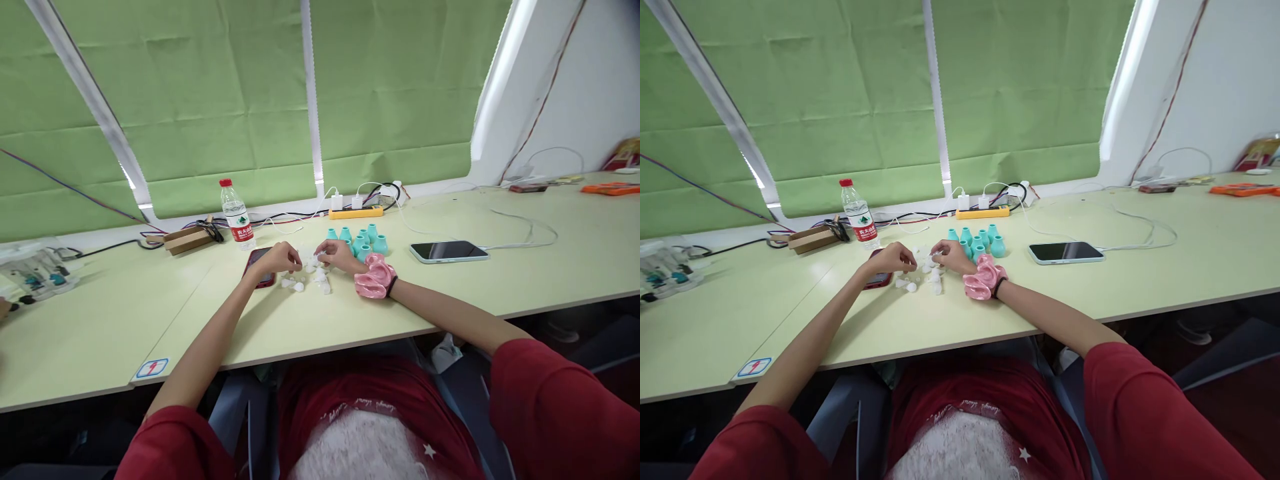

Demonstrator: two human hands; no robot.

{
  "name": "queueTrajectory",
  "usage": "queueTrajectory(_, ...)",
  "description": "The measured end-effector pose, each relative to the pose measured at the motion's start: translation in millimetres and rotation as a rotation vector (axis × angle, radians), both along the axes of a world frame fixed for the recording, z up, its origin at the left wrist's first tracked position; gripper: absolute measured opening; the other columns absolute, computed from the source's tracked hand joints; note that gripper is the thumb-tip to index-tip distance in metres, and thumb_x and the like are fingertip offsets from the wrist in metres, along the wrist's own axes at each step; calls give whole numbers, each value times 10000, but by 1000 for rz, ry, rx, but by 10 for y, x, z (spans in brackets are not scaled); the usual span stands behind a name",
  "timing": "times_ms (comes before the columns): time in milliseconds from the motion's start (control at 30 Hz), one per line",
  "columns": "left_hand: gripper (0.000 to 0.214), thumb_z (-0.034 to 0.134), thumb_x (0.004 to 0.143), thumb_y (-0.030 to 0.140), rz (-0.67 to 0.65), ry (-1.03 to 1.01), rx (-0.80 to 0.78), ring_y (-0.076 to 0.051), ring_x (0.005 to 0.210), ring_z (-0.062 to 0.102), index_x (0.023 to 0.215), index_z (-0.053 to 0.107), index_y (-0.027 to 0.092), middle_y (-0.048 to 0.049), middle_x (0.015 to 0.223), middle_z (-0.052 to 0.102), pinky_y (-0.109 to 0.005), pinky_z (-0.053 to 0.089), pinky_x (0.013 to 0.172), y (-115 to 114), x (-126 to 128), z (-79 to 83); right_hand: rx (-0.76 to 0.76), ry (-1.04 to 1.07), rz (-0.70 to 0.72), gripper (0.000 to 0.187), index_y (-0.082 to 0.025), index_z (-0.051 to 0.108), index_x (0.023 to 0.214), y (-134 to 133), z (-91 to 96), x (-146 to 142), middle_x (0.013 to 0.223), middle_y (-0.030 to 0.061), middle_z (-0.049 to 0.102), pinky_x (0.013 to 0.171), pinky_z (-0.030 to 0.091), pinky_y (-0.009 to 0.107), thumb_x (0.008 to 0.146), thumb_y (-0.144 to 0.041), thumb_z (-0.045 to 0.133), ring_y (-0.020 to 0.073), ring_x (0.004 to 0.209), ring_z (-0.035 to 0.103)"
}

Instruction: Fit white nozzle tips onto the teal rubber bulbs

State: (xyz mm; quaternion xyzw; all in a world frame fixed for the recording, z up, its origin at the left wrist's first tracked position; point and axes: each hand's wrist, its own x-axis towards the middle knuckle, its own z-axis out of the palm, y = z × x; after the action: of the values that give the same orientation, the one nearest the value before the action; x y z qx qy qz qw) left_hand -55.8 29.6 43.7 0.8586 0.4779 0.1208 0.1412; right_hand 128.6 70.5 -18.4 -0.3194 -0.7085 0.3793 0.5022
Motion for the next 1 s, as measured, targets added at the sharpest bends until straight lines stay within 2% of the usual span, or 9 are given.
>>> queueTrajectory(67, 209, 568, 562, 252, -48, 77, -61, -103, 498, 516, 701, 674, 138, -16, 569, 623, -176, 357, 464, 2, -19, 1, 3, 8, 5, 126, -151, 564, 674, -15, -2, -9, 707, 10, 613, 495, 450, 205, 550, -171, 575, 84, 558, 535)
queueTrajectory(167, 197, 577, 557, 261, -47, 123, -25, -112, 546, 536, 689, 680, 157, -18, 643, 646, -179, 371, 505, 3, -12, -34, 1, 13, 17, 119, -149, 561, 663, -35, 1, -14, 692, 8, 611, 491, 444, 204, 548, -174, 575, 80, 542, 528)
queueTrajectory(300, 205, 543, 603, 273, -42, 108, 33, -106, 550, 535, 704, 681, 160, -14, 662, 652, -183, 379, 534, -24, 37, -53, -7, 13, 23, 120, -145, 562, 667, -55, 16, -9, 689, 8, 609, 484, 438, 200, 549, -167, 571, 74, 526, 517)
queueTrajectory(600, 154, 569, 588, 218, -89, 51, -10, -103, 549, 537, 675, 677, 151, -17, 644, 652, -178, 381, 523, -95, 137, -36, -12, 24, 90, 118, -139, 562, 671, -116, 62, -4, 691, 7, 603, 487, 434, 193, 554, -149, 576, 62, 512, 505)
queueTrajectory(733, 199, 542, 618, 244, -18, -38, 107, -109, 530, 530, 707, 675, 127, -35, 639, 649, -196, 385, 517, -98, 141, -30, -30, 13, 138, 133, -135, 569, 684, -146, 89, -2, 693, 8, 603, 506, 438, 195, 552, -150, 584, 69, 539, 520)
queueTrajectory(867, 228, 522, 649, 267, 36, -212, 204, -130, 588, 561, 710, 671, 107, -55, 677, 656, -209, 411, 560, -96, 163, -32, -65, 21, 196, 172, -137, 573, 698, -142, 89, 0, 718, 13, 608, 512, 438, 194, 533, -161, 617, 87, 595, 543)
queueTrajectory(1000, 256, 550, 637, 276, 73, -383, 127, -138, 601, 568, 772, 672, 96, -67, 695, 659, -211, 427, 539, -86, 219, -83, -110, 34, 214, 207, -140, 582, 707, -69, 33, 18, 668, -4, 593, 485, 434, 196, 519, -195, 650, 79, 547, 528)
